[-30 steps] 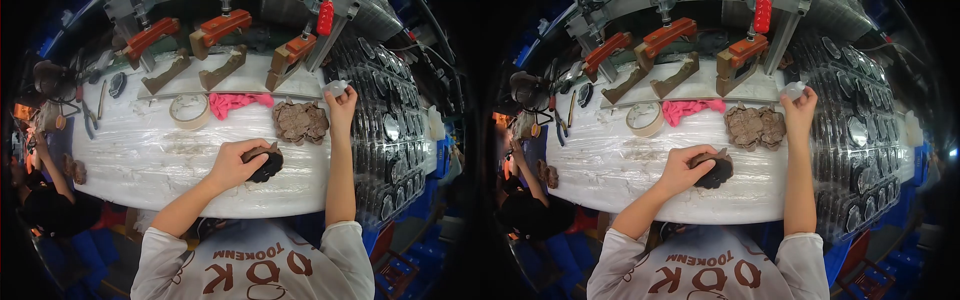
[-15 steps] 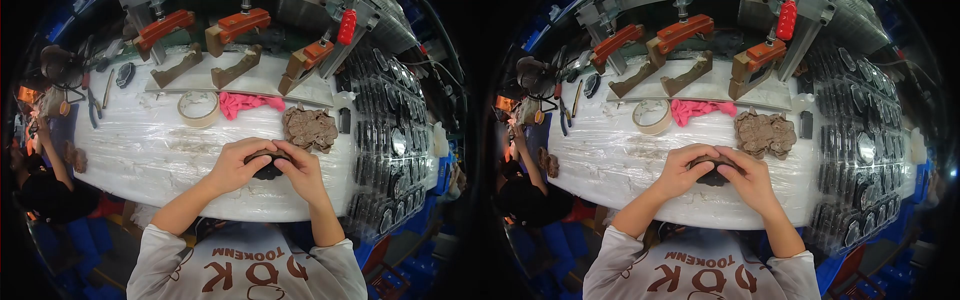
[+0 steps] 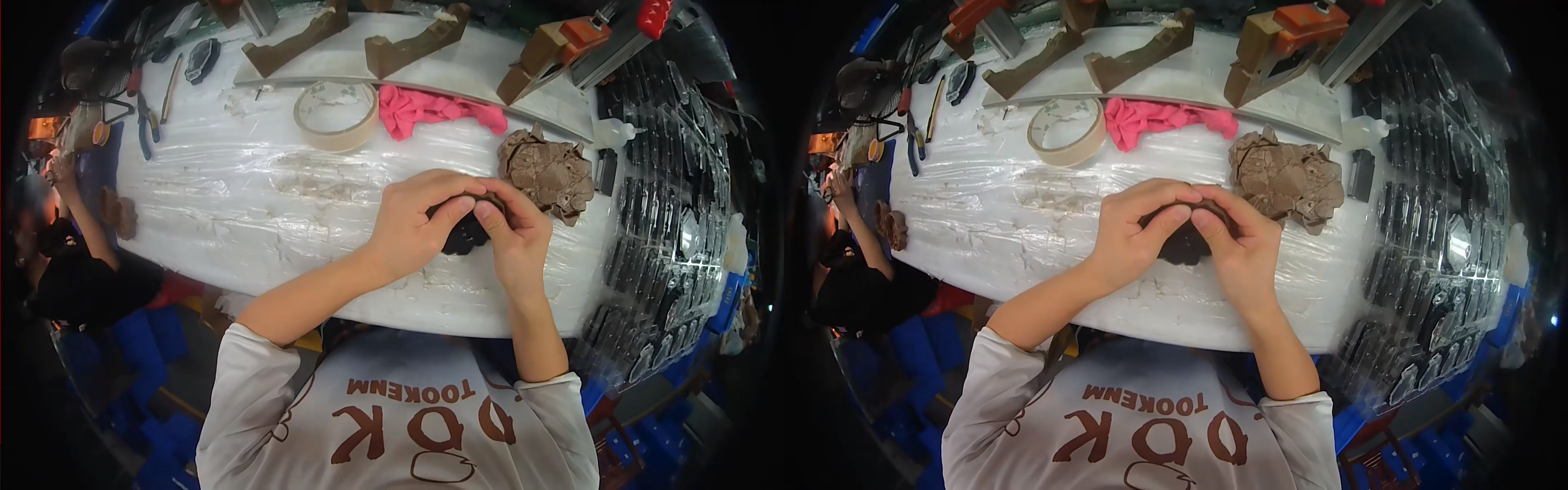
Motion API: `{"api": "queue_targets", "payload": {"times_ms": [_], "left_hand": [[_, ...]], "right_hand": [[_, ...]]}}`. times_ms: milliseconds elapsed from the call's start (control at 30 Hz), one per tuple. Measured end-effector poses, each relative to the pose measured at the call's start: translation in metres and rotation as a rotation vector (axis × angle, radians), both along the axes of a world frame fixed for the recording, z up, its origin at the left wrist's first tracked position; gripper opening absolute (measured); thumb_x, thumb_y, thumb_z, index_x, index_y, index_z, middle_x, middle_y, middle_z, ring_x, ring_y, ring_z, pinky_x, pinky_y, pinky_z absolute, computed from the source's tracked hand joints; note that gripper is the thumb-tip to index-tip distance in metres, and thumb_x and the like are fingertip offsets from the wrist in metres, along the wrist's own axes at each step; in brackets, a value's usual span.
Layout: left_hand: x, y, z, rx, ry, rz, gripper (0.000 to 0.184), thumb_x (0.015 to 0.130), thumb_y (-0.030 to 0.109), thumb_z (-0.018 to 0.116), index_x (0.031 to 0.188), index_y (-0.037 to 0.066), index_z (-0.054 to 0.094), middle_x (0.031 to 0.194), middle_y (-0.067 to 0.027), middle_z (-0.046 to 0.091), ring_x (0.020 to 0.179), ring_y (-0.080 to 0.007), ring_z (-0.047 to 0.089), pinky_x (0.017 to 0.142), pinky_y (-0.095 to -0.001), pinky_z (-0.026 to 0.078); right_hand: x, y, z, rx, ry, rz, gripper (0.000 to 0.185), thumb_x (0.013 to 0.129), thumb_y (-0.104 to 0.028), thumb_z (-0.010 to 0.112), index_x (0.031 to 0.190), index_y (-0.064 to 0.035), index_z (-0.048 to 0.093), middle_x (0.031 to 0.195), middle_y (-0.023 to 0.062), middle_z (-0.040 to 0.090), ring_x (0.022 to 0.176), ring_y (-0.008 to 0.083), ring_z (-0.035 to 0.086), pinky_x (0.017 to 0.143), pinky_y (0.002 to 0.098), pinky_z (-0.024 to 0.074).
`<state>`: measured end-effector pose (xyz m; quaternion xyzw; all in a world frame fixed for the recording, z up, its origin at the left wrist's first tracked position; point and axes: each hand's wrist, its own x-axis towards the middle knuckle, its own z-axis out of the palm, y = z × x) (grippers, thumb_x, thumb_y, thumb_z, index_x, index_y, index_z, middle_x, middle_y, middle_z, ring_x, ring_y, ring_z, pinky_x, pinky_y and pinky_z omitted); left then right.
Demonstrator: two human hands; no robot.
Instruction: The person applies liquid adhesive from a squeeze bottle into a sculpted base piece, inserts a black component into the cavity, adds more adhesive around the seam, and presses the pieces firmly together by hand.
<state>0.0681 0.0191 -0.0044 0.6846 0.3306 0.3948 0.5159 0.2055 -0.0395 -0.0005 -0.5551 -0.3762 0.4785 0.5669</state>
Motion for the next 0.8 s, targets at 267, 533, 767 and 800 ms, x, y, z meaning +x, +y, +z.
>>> {"api": "queue_targets", "payload": {"times_ms": [267,533,767,800], "left_hand": [[-0.0031,-0.0042,0.0031,-0.009,-0.055,-0.018,0.016,0.078,0.002,0.060,0.093,0.000,0.064,0.092,-0.0110,0.064,0.083,-0.0189,0.062,0.073,-0.0268,0.048],[-0.0050,-0.0037,-0.0013,-0.113,-0.103,-0.056,0.016,0.078,-0.002,0.059,0.093,-0.001,0.064,0.097,-0.0109,0.063,0.086,-0.0164,0.060,0.074,-0.0255,0.048],[-0.0060,-0.0059,-0.0001,-0.309,-0.194,-0.062,0.017,0.081,-0.002,0.058,0.098,-0.003,0.058,0.100,-0.0106,0.061,0.090,-0.0143,0.058,0.078,-0.0249,0.047],[-0.0058,-0.0064,-0.0007,-0.370,-0.271,-0.045,0.017,0.081,-0.003,0.058,0.098,-0.003,0.056,0.101,-0.0113,0.060,0.091,-0.0143,0.058,0.079,-0.0250,0.047]], "right_hand": [[0.0001,-0.0075,-0.0009,0.061,-0.003,0.044,0.026,0.082,0.001,0.059,0.108,0.0039,0.057,0.102,0.0065,0.060,0.091,0.0114,0.056,0.080,0.0226,0.0446],[-0.0026,-0.0063,0.0030,0.099,-0.065,-0.003,0.025,0.081,0.000,0.062,0.106,0.0040,0.058,0.096,0.0071,0.062,0.087,0.0118,0.058,0.079,0.0226,0.0462],[-0.0021,-0.0033,0.0065,0.058,-0.109,0.005,0.024,0.080,0.000,0.062,0.103,0.0031,0.060,0.093,0.0060,0.062,0.085,0.0103,0.057,0.076,0.0211,0.0454],[-0.0021,-0.0032,0.0070,0.073,-0.136,0.006,0.023,0.080,0.000,0.063,0.102,0.0029,0.060,0.093,0.0060,0.062,0.084,0.0104,0.057,0.075,0.0210,0.0451]]}}
